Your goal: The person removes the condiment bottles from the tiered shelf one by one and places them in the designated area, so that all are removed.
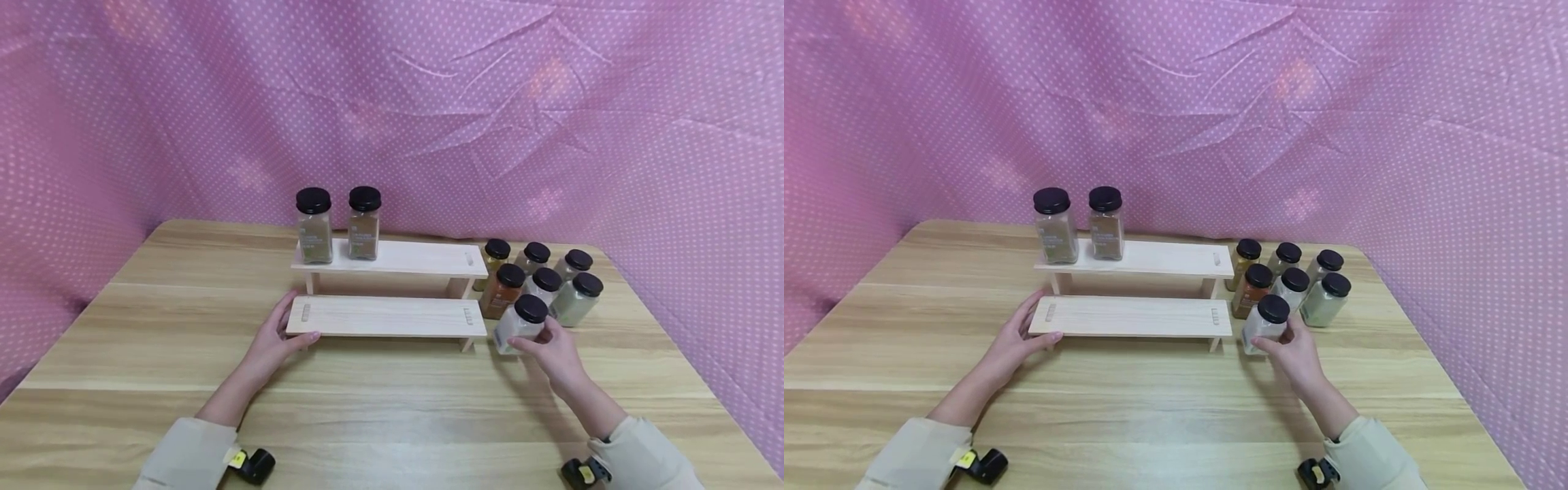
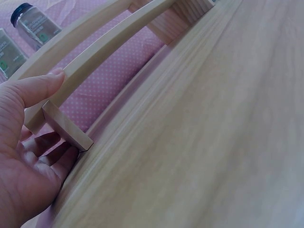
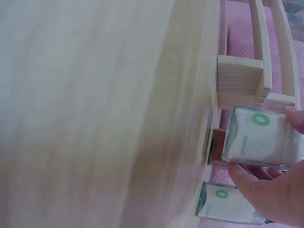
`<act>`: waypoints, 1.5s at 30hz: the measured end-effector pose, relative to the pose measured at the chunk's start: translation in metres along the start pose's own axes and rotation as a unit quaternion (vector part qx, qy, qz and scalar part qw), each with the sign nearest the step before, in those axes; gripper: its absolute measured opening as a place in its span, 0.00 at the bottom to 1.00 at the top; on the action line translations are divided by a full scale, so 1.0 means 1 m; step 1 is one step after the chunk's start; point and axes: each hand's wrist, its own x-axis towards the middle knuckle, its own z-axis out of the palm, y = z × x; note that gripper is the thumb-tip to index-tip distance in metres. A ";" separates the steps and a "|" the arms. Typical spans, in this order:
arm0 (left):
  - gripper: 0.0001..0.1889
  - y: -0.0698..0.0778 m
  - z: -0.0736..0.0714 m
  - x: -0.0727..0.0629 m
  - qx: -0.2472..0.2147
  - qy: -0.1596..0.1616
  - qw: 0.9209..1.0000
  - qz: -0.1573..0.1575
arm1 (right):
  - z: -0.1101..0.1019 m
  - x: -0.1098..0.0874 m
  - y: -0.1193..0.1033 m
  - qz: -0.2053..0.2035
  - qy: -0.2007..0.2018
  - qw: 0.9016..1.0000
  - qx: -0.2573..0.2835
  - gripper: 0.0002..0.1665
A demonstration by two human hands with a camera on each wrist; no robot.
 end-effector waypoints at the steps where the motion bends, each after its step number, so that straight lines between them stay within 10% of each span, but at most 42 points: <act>1: 0.47 0.000 0.000 0.000 -0.001 0.000 1.000 0.000 | 0.001 0.000 -0.001 0.002 -0.002 1.000 -0.001 0.46; 20: 0.47 -0.001 0.000 0.001 -0.009 0.001 1.000 0.000 | 0.014 -0.013 -0.033 0.008 -0.014 1.000 -0.016 0.37; 35: 0.47 -0.002 0.000 0.001 -0.011 -0.002 1.000 0.007 | 0.011 -0.010 -0.017 -0.027 -0.011 1.000 -0.009 0.37; 45: 0.47 0.000 0.001 0.000 0.000 0.001 1.000 -0.002 | 0.015 -0.021 -0.053 0.014 -0.019 1.000 -0.016 0.35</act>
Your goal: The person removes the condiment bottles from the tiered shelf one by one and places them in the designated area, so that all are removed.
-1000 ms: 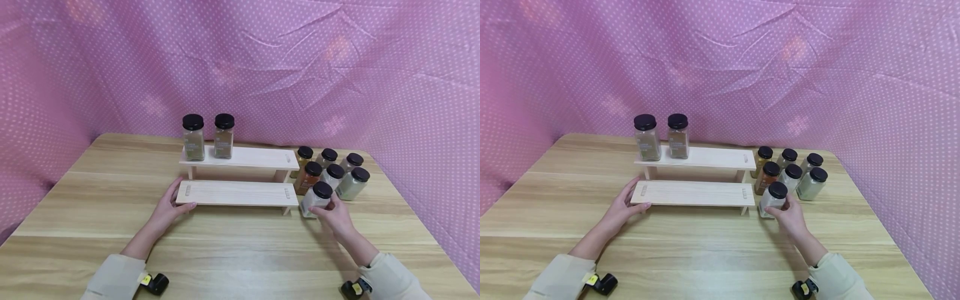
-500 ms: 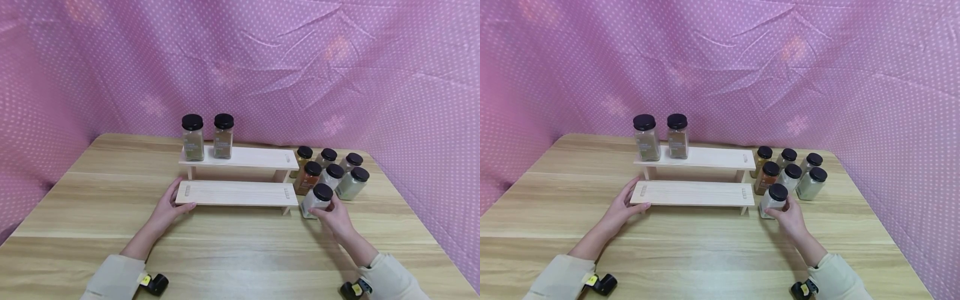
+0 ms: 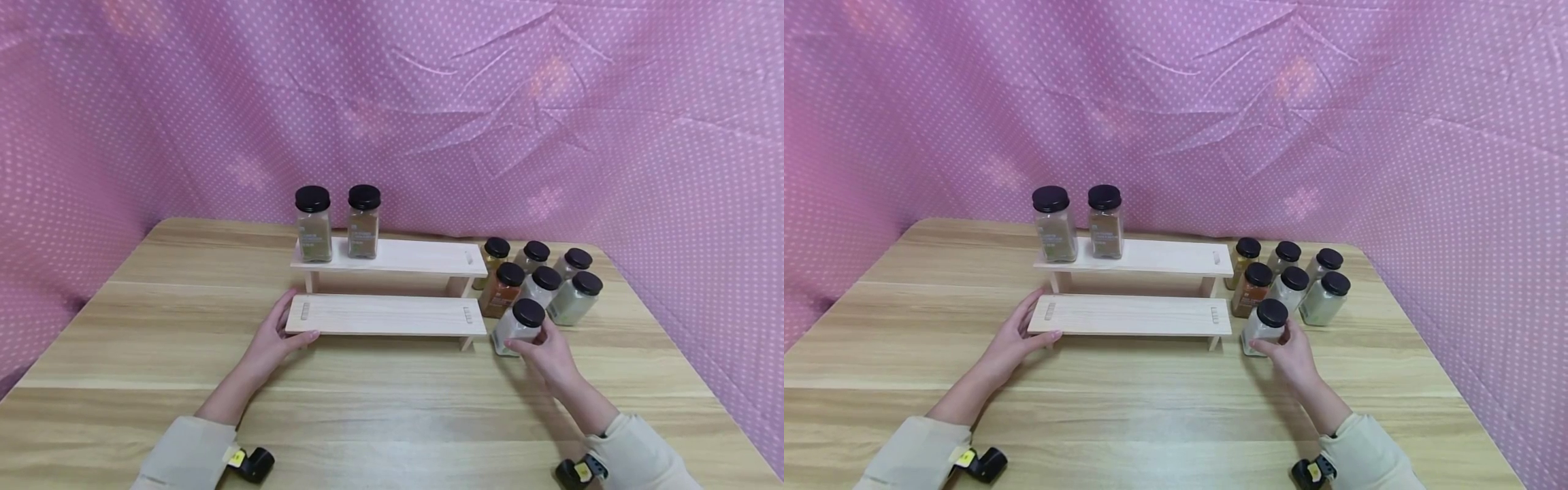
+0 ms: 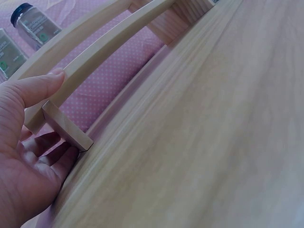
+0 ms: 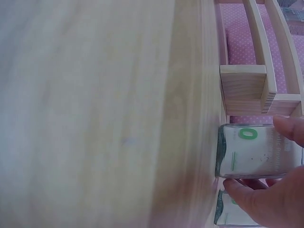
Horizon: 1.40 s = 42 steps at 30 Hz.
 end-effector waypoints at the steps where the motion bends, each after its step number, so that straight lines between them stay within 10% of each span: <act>1: 0.47 0.000 0.000 0.000 0.000 0.000 1.000 0.000 | 0.000 -0.001 -0.001 0.002 0.001 1.000 0.001 0.35; 9: 0.47 -0.001 0.000 0.000 -0.004 0.000 1.000 0.001 | -0.003 0.009 0.023 -0.031 0.009 0.999 -0.005 0.36; 18: 0.47 0.000 0.000 0.000 0.000 -0.001 1.000 0.001 | -0.010 0.027 0.051 -0.038 0.026 0.999 0.019 0.60; 27: 0.47 -0.001 0.000 0.000 -0.006 -0.002 1.000 0.004 | -0.021 0.044 0.060 -0.071 0.029 0.996 0.042 0.43; 36: 0.47 -0.001 -0.001 0.000 -0.008 -0.002 1.000 0.004 | -0.011 0.010 -0.050 -0.025 0.007 1.000 0.004 0.40; 42: 0.47 -0.001 -0.001 0.000 -0.005 -0.002 1.000 0.005 | -0.015 0.017 -0.055 -0.044 0.009 0.999 -0.006 0.42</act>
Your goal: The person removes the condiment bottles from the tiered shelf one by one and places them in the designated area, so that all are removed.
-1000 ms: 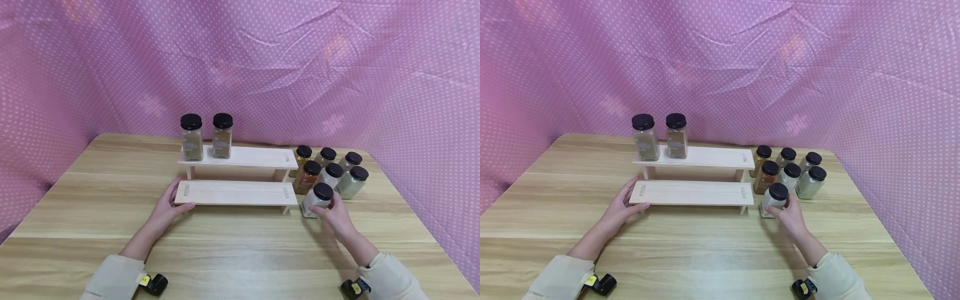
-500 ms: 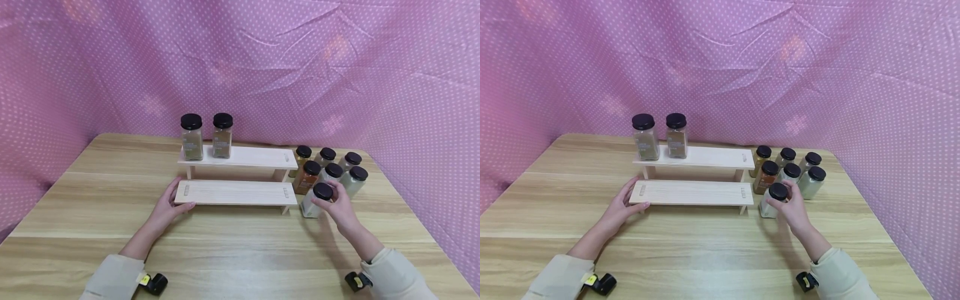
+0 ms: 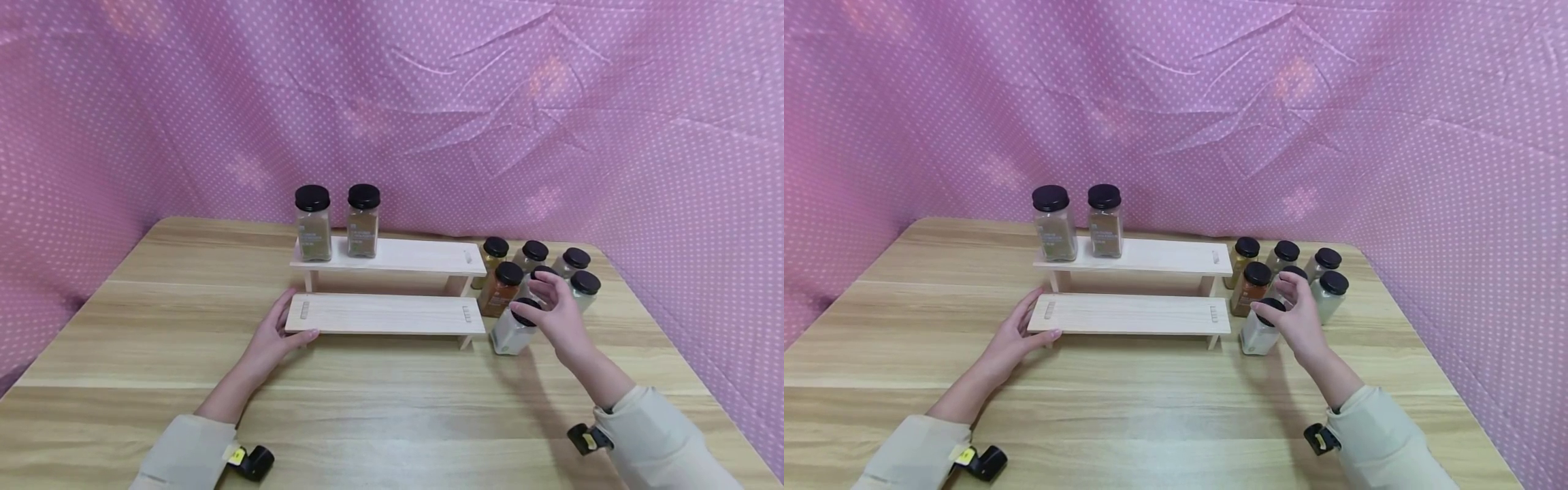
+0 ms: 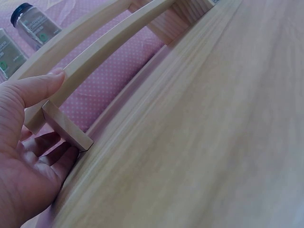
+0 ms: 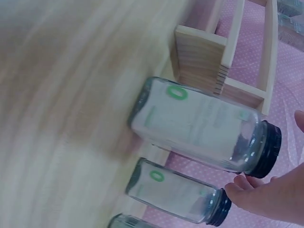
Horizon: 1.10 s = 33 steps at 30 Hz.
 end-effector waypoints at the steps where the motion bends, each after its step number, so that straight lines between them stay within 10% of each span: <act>1: 0.47 0.000 0.000 0.000 0.000 0.000 1.000 0.000 | 0.000 0.001 -0.001 0.000 0.000 1.000 -0.002 0.43; 33: 0.47 -0.001 -0.001 0.001 0.005 0.000 1.000 -0.002 | 0.051 0.036 -0.071 -0.041 -0.042 0.997 0.042 0.42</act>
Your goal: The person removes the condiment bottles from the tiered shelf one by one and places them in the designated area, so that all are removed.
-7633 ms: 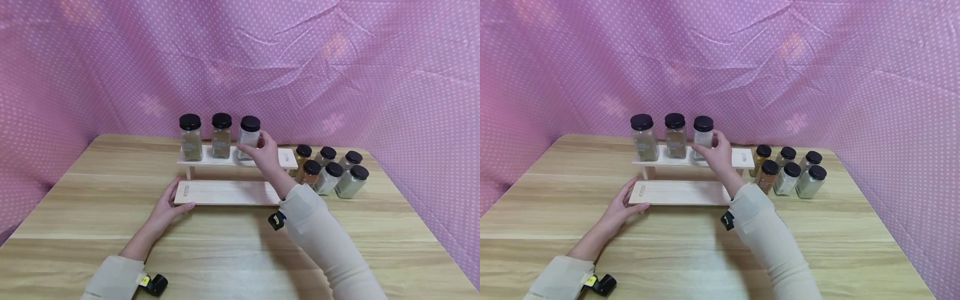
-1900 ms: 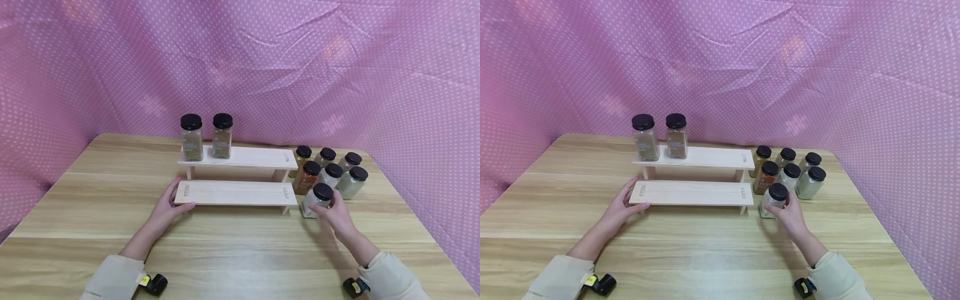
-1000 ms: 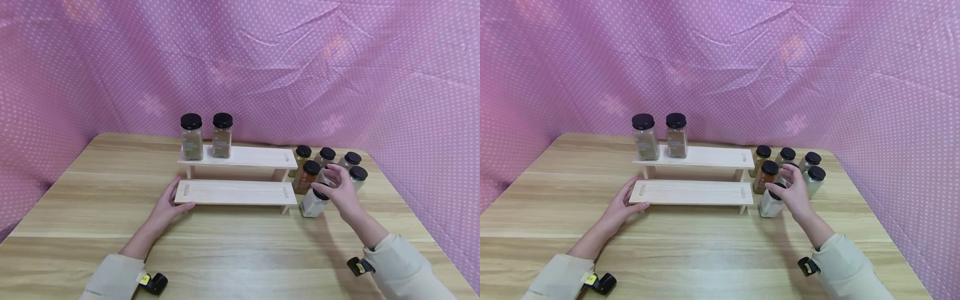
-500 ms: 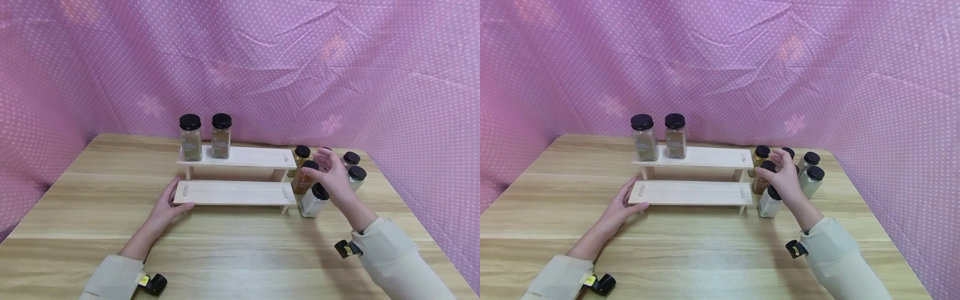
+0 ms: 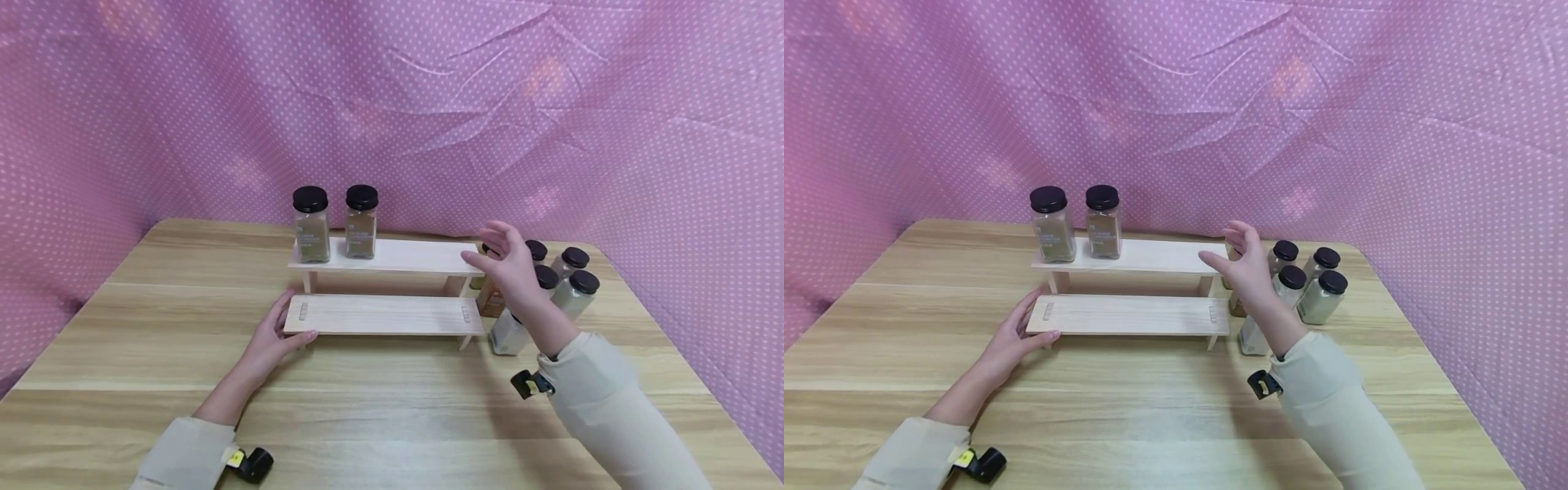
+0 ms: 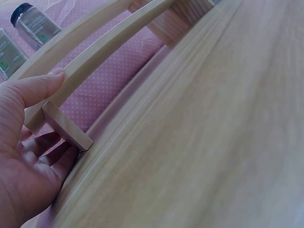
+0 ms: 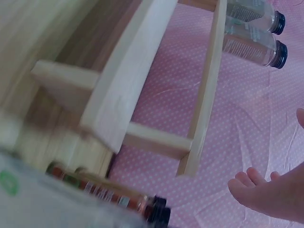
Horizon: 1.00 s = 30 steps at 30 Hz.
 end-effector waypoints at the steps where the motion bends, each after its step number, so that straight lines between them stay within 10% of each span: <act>1: 0.47 0.000 0.000 0.000 0.001 0.000 1.000 0.000 | 0.002 0.001 -0.001 0.002 -0.002 1.000 0.002 0.42; 30: 0.48 0.001 0.001 0.000 0.007 0.002 1.000 -0.009 | 0.092 0.034 -0.010 0.000 -0.052 0.998 0.032 0.42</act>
